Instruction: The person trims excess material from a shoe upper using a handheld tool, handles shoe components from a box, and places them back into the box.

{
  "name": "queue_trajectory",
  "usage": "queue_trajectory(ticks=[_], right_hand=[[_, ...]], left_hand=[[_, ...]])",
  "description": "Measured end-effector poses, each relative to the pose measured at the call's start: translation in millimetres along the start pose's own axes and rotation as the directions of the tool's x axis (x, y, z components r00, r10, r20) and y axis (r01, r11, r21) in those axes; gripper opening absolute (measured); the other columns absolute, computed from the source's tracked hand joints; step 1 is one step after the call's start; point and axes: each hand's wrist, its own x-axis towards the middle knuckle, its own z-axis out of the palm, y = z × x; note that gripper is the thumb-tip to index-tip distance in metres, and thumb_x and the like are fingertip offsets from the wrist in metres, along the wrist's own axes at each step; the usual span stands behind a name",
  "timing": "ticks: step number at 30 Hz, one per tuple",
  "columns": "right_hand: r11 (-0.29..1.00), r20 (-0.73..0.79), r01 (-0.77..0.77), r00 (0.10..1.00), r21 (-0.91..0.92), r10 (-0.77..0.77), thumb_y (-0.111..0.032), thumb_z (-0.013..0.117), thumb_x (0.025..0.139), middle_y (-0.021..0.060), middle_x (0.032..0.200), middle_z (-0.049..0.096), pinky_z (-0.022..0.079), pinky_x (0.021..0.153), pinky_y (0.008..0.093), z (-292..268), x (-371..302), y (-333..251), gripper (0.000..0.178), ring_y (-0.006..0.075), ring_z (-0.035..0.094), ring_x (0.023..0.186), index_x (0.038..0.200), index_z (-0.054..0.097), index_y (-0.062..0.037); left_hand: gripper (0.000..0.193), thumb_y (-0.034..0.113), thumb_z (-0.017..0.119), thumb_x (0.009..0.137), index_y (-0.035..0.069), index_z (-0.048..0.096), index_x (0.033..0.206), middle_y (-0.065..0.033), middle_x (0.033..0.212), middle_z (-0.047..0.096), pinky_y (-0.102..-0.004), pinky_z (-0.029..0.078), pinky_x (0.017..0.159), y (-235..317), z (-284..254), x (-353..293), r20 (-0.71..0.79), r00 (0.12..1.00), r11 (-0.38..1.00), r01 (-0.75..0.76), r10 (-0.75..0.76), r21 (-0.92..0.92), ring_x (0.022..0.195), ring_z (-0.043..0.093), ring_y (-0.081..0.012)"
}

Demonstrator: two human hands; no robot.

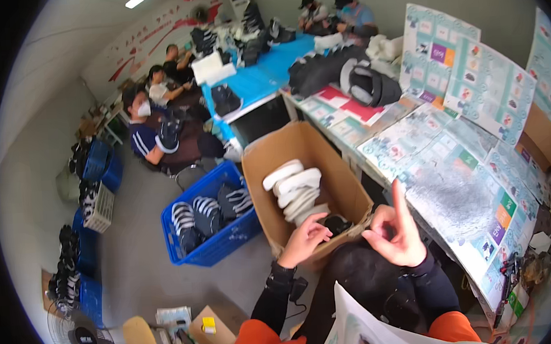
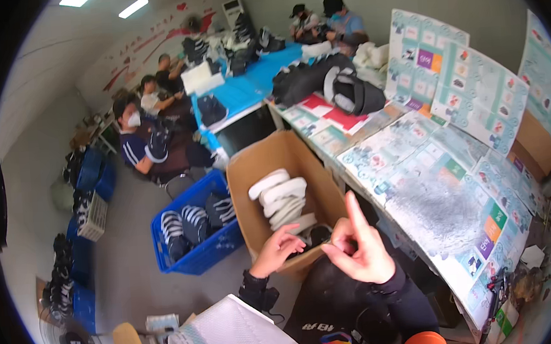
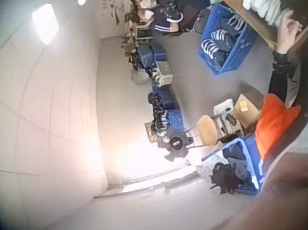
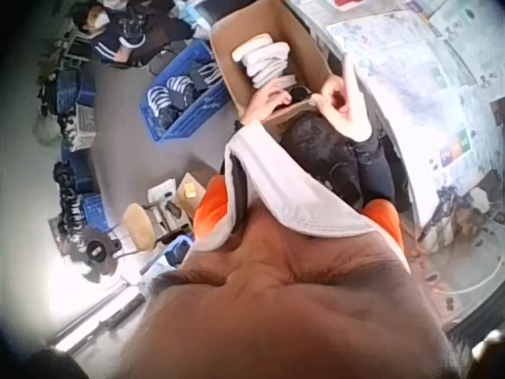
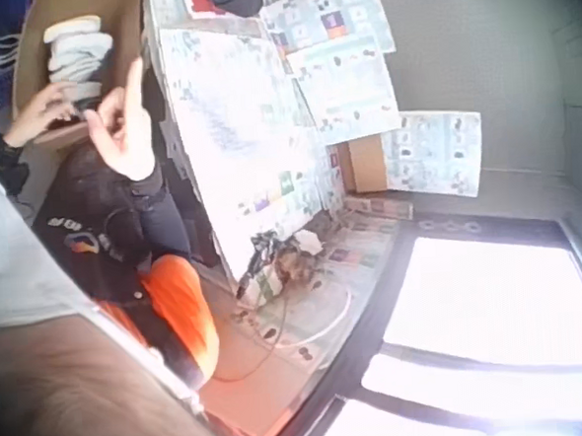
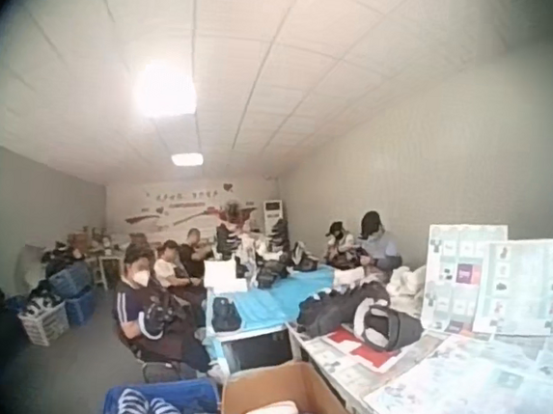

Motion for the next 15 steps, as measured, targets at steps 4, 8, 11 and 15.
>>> queue_trajectory(ticks=[4,8,11,15], right_hand=[[0.991,-0.678,0.002,0.73,-0.131,-0.091,0.01,0.064,0.092,-0.0044,0.073,0.049,0.041,0.065,0.0225,-34,53,-18,0.106,0.0076,0.044,0.065,0.17,-0.003,-0.0131],[0.943,-0.237,0.045,0.963,-0.329,-0.129,0.012,0.066,0.088,-0.0027,0.077,0.054,0.044,0.065,0.0221,-34,47,-1,0.095,0.0065,0.05,0.068,0.169,0.019,-0.0078],[0.983,-0.113,-0.181,0.978,-0.039,0.176,0.011,0.067,0.089,0.0013,0.093,0.064,0.048,0.07,0.0218,-17,44,-2,0.09,0.0067,0.054,0.072,0.167,0.024,-0.0059],[0.993,-0.514,0.08,0.858,0.087,-0.024,-0.007,0.061,0.099,0.0202,0.126,0.065,0.047,0.06,0.0202,-32,59,-46,0.086,0.0096,0.059,0.066,0.168,0.01,-0.0049]], left_hand=[[0.046,0.007,0.056,0.108,0.004,0.042,0.153,-0.0098,0.106,0.07,-0.0304,0.054,0.092,45,30,12,0.103,0.983,0.986,-0.158,0.152,0.06,0.099,0.069,-0.0153],[0.043,0.006,0.057,0.108,0.003,0.046,0.149,-0.0085,0.103,0.07,-0.0275,0.055,0.085,57,51,13,0.185,0.97,0.987,-0.16,0.159,-0.005,0.095,0.07,-0.0135],[0.037,0.007,0.056,0.108,0.003,0.051,0.144,-0.0081,0.102,0.07,-0.0275,0.055,0.087,43,49,17,0.229,0.96,0.984,-0.173,0.16,0.038,0.094,0.07,-0.0141],[0.031,0.006,0.054,0.108,0.004,0.056,0.139,-0.0068,0.101,0.071,-0.0284,0.056,0.086,24,41,19,0.218,0.962,0.983,-0.179,0.167,0.038,0.094,0.07,-0.013]])
